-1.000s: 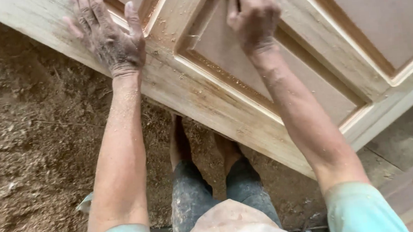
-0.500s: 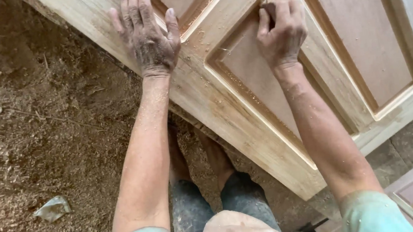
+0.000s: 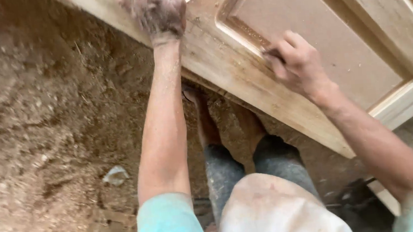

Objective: Manual sanding of a wooden door with multiple panels using a sanding block to smooth the surface and edges.

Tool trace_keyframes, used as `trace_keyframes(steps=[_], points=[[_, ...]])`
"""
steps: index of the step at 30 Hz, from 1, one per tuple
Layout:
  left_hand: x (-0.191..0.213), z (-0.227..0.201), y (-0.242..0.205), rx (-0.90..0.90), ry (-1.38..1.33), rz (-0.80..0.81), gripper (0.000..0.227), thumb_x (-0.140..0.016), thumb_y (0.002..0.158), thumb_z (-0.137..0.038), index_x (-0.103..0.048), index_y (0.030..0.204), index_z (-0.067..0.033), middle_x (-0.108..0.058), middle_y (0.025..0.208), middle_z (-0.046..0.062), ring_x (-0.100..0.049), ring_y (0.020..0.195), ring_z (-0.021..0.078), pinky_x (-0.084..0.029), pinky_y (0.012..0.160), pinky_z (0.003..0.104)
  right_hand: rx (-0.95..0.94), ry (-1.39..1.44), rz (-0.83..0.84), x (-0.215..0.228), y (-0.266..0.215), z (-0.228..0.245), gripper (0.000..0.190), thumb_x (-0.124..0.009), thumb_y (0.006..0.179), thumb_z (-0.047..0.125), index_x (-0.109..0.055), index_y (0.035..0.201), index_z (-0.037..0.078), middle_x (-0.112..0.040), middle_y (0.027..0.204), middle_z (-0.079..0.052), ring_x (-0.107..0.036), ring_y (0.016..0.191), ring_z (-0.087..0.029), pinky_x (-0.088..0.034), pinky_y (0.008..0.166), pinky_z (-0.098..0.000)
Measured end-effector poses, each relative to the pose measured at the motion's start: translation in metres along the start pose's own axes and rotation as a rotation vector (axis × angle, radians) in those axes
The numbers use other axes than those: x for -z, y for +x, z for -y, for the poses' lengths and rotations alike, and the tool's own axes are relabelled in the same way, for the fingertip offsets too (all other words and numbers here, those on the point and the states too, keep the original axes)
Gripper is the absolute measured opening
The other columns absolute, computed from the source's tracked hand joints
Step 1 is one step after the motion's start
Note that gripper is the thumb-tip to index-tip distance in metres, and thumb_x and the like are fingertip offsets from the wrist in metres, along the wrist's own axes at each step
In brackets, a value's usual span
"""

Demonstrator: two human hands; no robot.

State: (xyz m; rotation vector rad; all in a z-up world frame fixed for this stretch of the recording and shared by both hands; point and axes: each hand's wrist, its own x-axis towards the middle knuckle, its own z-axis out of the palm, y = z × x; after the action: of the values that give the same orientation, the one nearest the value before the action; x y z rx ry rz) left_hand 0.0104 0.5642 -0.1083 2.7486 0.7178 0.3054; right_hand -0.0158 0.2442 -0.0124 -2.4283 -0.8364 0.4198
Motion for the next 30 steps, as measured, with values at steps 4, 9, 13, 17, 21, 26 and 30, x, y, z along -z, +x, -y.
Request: trace_keyframes(steps=[4,9,13,17,21,26,30], points=[[0.026,-0.022,0.013,0.047,0.087,-0.056,0.055,-0.057,0.101,-0.051,-0.058,0.142,-0.0137,-0.050,0.153,0.007,-0.039,0.150,0.0257,-0.027,0.130,0.053,-0.065,-0.101,-0.173,-0.001,-0.045,-0.007,0.010,-0.079,0.097,0.005,-0.073,0.090,0.001,-0.068,0.084,-0.012,-0.059,0.074,-0.022,-0.049,0.064,-0.0335],[0.011,0.004,0.006,-0.061,0.149,-0.062,0.053,-0.048,0.103,-0.050,-0.053,0.144,-0.0174,-0.050,0.155,0.005,-0.047,0.148,0.0192,-0.032,0.130,0.043,-0.125,0.035,-0.217,-0.050,0.079,0.045,0.013,-0.066,0.094,0.001,-0.061,0.082,0.002,-0.057,0.076,-0.007,-0.048,0.066,-0.018,-0.041,0.055,-0.0279],[0.007,0.002,0.020,-0.087,0.324,-0.142,0.048,-0.041,0.103,-0.054,-0.054,0.140,-0.0261,-0.059,0.149,-0.001,-0.056,0.143,0.0170,-0.023,0.128,0.048,-0.153,0.077,0.000,-0.009,-0.002,-0.006,0.014,-0.071,0.102,0.010,-0.065,0.092,0.003,-0.063,0.085,-0.009,-0.058,0.071,-0.020,-0.052,0.063,-0.0292],[0.008,0.014,0.021,-0.071,0.071,-0.080,0.048,-0.051,0.110,-0.045,-0.041,0.152,-0.0238,-0.049,0.159,-0.001,-0.046,0.154,0.0156,-0.040,0.136,0.041,-0.323,0.036,0.204,0.068,-0.180,-0.085,0.016,-0.063,0.107,0.017,-0.068,0.107,0.002,-0.064,0.092,-0.010,-0.058,0.080,-0.023,-0.052,0.076,-0.0339],[0.009,0.000,0.011,-0.085,0.071,-0.070,0.046,-0.053,0.110,-0.045,-0.045,0.151,-0.0249,-0.047,0.158,0.001,-0.045,0.152,0.0185,-0.044,0.133,0.044,-0.979,-0.216,0.849,0.137,-0.240,-0.105,0.035,-0.055,0.106,0.039,-0.075,0.120,0.014,-0.072,0.109,-0.012,-0.071,0.101,-0.028,-0.062,0.088,-0.0439],[0.009,0.008,0.021,-0.089,0.005,-0.101,0.044,-0.053,0.110,-0.040,-0.049,0.149,-0.0211,-0.045,0.158,0.002,-0.041,0.153,0.0199,-0.042,0.136,0.047,-0.368,-0.156,0.048,0.069,-0.246,-0.108,0.025,-0.072,0.113,0.019,-0.069,0.096,0.002,-0.065,0.087,-0.010,-0.058,0.075,-0.021,-0.052,0.070,-0.0323],[0.006,0.007,0.023,-0.048,0.170,-0.120,0.049,-0.054,0.104,-0.048,-0.056,0.144,-0.0211,-0.050,0.153,0.002,-0.046,0.148,0.0189,-0.034,0.129,0.049,-0.122,-0.229,-0.234,-0.008,-0.210,-0.107,0.020,-0.078,0.102,0.017,-0.069,0.095,0.000,-0.066,0.087,-0.014,-0.058,0.082,-0.024,-0.048,0.070,-0.0330]])
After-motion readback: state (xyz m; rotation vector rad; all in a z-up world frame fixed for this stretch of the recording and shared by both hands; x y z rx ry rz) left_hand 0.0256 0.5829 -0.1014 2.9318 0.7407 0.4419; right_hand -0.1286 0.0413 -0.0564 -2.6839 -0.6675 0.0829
